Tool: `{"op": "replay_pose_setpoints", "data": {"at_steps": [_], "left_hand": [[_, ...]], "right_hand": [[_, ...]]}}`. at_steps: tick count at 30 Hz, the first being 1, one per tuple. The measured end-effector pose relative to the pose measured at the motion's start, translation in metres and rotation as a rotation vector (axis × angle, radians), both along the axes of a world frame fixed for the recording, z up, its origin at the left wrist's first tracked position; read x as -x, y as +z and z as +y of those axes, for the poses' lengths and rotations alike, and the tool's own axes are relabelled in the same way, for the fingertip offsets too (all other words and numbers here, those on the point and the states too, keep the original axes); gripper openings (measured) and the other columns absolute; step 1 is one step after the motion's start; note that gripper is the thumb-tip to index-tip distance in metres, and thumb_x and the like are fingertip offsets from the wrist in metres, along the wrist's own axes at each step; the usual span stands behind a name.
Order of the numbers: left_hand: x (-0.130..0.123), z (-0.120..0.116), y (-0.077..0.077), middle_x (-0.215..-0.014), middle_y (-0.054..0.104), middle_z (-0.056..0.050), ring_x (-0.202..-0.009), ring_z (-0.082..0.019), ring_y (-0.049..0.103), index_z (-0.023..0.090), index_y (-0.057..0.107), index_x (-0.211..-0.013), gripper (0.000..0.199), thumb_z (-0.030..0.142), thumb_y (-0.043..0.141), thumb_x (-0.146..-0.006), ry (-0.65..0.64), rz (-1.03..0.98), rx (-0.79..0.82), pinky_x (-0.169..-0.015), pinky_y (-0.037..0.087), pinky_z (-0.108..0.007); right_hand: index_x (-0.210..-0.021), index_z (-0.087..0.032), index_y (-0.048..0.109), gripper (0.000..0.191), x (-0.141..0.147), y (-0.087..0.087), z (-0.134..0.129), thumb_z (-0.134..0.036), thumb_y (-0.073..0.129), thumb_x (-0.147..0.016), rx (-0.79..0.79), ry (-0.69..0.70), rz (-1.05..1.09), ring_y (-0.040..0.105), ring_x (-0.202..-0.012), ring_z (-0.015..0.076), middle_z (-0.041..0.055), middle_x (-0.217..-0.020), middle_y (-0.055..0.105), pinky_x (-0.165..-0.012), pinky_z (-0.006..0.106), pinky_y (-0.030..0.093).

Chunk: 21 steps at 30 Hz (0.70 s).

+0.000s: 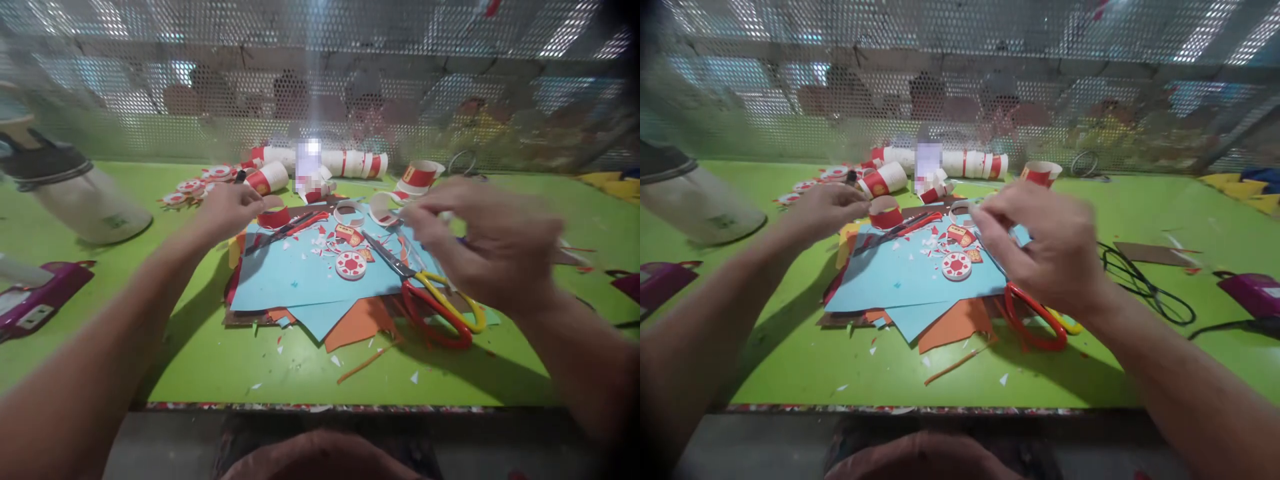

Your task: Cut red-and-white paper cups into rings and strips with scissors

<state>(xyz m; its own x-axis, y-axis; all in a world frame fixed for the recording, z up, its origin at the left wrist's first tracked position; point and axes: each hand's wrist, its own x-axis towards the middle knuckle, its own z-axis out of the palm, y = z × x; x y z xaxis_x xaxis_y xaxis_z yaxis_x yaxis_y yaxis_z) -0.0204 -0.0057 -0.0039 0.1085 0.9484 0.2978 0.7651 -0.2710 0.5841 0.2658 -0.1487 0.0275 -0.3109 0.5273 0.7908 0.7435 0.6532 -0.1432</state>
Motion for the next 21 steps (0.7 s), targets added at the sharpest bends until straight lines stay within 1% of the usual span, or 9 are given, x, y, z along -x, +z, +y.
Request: {"op": "replay_pose_setpoints", "data": {"at_steps": [1, 2, 3, 5, 8, 12, 16, 18, 21], "left_hand": [[0.001, 0.002, -0.005, -0.074, 0.069, -0.005, -0.077, -0.025, 0.065, 0.013, 0.074, -0.082, 0.020, 0.026, 0.064, -0.071, -0.011, 0.076, -0.016, -0.076, 0.049, -0.036], [0.002, 0.004, -0.011, -0.079, 0.070, -0.005, -0.078, -0.025, 0.065, 0.016, 0.074, -0.088, 0.023, 0.026, 0.058, -0.075, -0.025, 0.235, -0.051, -0.076, 0.049, -0.035], [0.003, 0.006, -0.016, -0.085, 0.070, -0.006, -0.081, -0.026, 0.065, 0.017, 0.073, -0.095, 0.027, 0.024, 0.054, -0.078, -0.028, 0.294, -0.069, -0.076, 0.048, -0.035], [0.007, 0.009, -0.027, -0.099, 0.066, -0.010, -0.092, -0.028, 0.063, 0.018, 0.066, -0.115, 0.041, 0.019, 0.051, -0.077, -0.015, 0.356, -0.103, -0.080, 0.047, -0.036], [0.013, 0.015, -0.037, -0.105, 0.061, -0.013, -0.096, -0.031, 0.060, 0.019, 0.061, -0.123, 0.051, 0.016, 0.051, -0.073, -0.008, 0.411, -0.103, -0.081, 0.046, -0.037], [0.017, 0.021, -0.045, -0.090, 0.062, -0.007, -0.086, -0.026, 0.061, 0.025, 0.063, -0.119, 0.047, 0.018, 0.050, -0.075, -0.023, 0.416, -0.056, -0.075, 0.046, -0.032], [0.019, 0.022, -0.051, -0.079, 0.064, -0.005, -0.077, -0.023, 0.062, 0.023, 0.070, -0.100, 0.032, 0.025, 0.051, -0.075, -0.069, 0.378, -0.009, -0.067, 0.046, -0.029], [0.021, 0.022, -0.052, -0.080, 0.066, -0.006, -0.075, -0.024, 0.063, 0.022, 0.071, -0.092, 0.027, 0.029, 0.051, -0.075, -0.078, 0.348, -0.005, -0.064, 0.046, -0.030], [0.024, 0.022, -0.050, -0.090, 0.069, -0.007, -0.081, -0.025, 0.064, 0.022, 0.068, -0.090, 0.025, 0.031, 0.050, -0.075, -0.054, 0.289, -0.030, -0.069, 0.047, -0.031]], "right_hand": [[-0.076, -0.023, 0.062, 0.015, 0.001, -0.003, 0.010, -0.018, 0.059, -0.089, 0.009, 0.015, -0.066, 0.056, -0.063, 0.0155, 0.0005, -0.067, 0.060, -0.061, 0.032, 0.042], [-0.076, -0.023, 0.061, 0.015, 0.001, -0.007, 0.020, -0.020, 0.056, -0.090, 0.047, 0.041, -0.095, 0.055, -0.060, 0.0156, 0.0006, -0.067, 0.061, -0.058, 0.032, 0.041], [-0.077, -0.024, 0.061, 0.015, 0.002, -0.012, 0.029, -0.021, 0.055, -0.091, 0.097, 0.053, -0.110, 0.056, -0.061, 0.0166, 0.0010, -0.067, 0.062, -0.058, 0.032, 0.042], [-0.077, -0.023, 0.061, 0.015, 0.001, -0.025, 0.042, -0.022, 0.055, -0.091, 0.180, 0.084, -0.117, 0.058, -0.064, 0.0182, 0.0023, -0.070, 0.063, -0.059, 0.033, 0.043], [-0.080, -0.021, 0.061, 0.014, -0.002, -0.040, 0.049, -0.020, 0.053, -0.092, 0.244, 0.124, -0.114, 0.058, -0.066, 0.0187, 0.0041, -0.073, 0.065, -0.061, 0.033, 0.044], [-0.085, -0.019, 0.061, 0.012, -0.010, -0.046, 0.043, -0.015, 0.052, -0.092, 0.257, 0.138, -0.102, 0.060, -0.073, 0.0192, 0.0055, -0.078, 0.066, -0.069, 0.034, 0.047], [-0.086, -0.018, 0.061, 0.012, -0.017, -0.045, 0.039, -0.014, 0.052, -0.092, 0.249, 0.121, -0.062, 0.061, -0.077, 0.0197, 0.0061, -0.079, 0.065, -0.073, 0.035, 0.048], [-0.085, -0.018, 0.061, 0.012, -0.018, -0.045, 0.041, -0.014, 0.052, -0.092, 0.246, 0.110, -0.054, 0.061, -0.076, 0.0194, 0.0059, -0.078, 0.065, -0.072, 0.034, 0.048], [-0.083, -0.017, 0.062, 0.014, -0.019, -0.047, 0.044, -0.015, 0.051, -0.092, 0.233, 0.085, -0.047, 0.061, -0.075, 0.0192, 0.0058, -0.077, 0.065, -0.070, 0.033, 0.048]]}}
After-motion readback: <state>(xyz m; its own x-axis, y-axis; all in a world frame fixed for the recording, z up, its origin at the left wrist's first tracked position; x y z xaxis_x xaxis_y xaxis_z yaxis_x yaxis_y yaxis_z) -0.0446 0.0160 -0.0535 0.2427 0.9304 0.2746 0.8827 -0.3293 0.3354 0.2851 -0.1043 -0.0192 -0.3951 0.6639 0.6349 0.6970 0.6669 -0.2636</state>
